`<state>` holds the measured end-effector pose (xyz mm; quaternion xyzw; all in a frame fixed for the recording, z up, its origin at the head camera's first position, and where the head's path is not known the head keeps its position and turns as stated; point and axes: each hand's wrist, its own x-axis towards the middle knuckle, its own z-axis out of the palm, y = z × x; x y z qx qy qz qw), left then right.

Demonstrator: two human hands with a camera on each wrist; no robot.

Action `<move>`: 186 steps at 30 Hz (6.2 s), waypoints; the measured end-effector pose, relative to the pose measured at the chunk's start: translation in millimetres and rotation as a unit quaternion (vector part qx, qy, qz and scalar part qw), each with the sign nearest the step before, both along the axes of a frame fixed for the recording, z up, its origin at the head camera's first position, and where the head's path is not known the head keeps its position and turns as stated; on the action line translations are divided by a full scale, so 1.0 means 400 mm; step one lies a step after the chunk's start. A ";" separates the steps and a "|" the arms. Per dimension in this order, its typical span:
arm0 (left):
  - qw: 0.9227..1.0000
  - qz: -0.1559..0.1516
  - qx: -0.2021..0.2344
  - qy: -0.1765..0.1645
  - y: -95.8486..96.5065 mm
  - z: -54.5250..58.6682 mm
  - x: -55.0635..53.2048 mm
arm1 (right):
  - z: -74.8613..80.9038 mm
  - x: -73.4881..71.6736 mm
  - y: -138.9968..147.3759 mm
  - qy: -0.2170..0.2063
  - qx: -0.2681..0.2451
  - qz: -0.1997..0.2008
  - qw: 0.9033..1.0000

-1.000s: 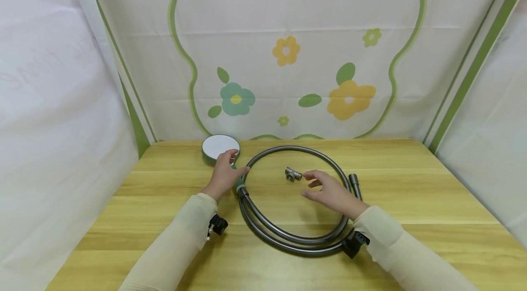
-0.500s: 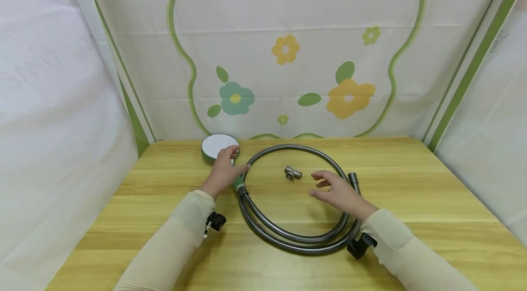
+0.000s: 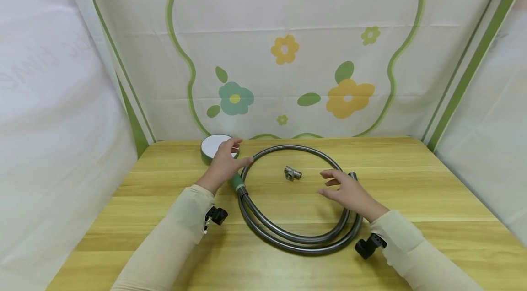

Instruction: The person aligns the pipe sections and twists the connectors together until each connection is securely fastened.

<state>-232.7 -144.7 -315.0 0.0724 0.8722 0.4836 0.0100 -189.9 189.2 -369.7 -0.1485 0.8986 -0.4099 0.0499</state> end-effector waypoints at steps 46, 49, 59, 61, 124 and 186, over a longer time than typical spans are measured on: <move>0.998 -0.038 0.003 -0.049 0.170 0.027 -0.094 | 0.033 -0.023 0.087 0.001 0.020 -0.055 0.998; 0.998 -0.037 0.012 -0.057 0.180 0.024 -0.104 | 0.027 -0.028 0.098 -0.003 0.021 -0.056 0.998; 0.996 -0.034 0.020 -0.085 0.208 0.022 -0.122 | 0.024 -0.030 0.117 -0.005 0.025 -0.065 0.998; 0.995 -0.034 0.022 -0.088 0.212 0.020 -0.125 | 0.022 -0.029 0.120 -0.006 0.025 -0.066 0.997; 0.982 0.019 0.032 -0.187 0.323 -0.126 -0.145 | -0.030 -0.093 0.184 -0.080 0.089 -0.138 0.983; 0.979 0.021 -0.104 -0.172 0.347 -0.193 -0.143 | -0.024 -0.118 0.172 -0.116 0.126 -0.132 0.976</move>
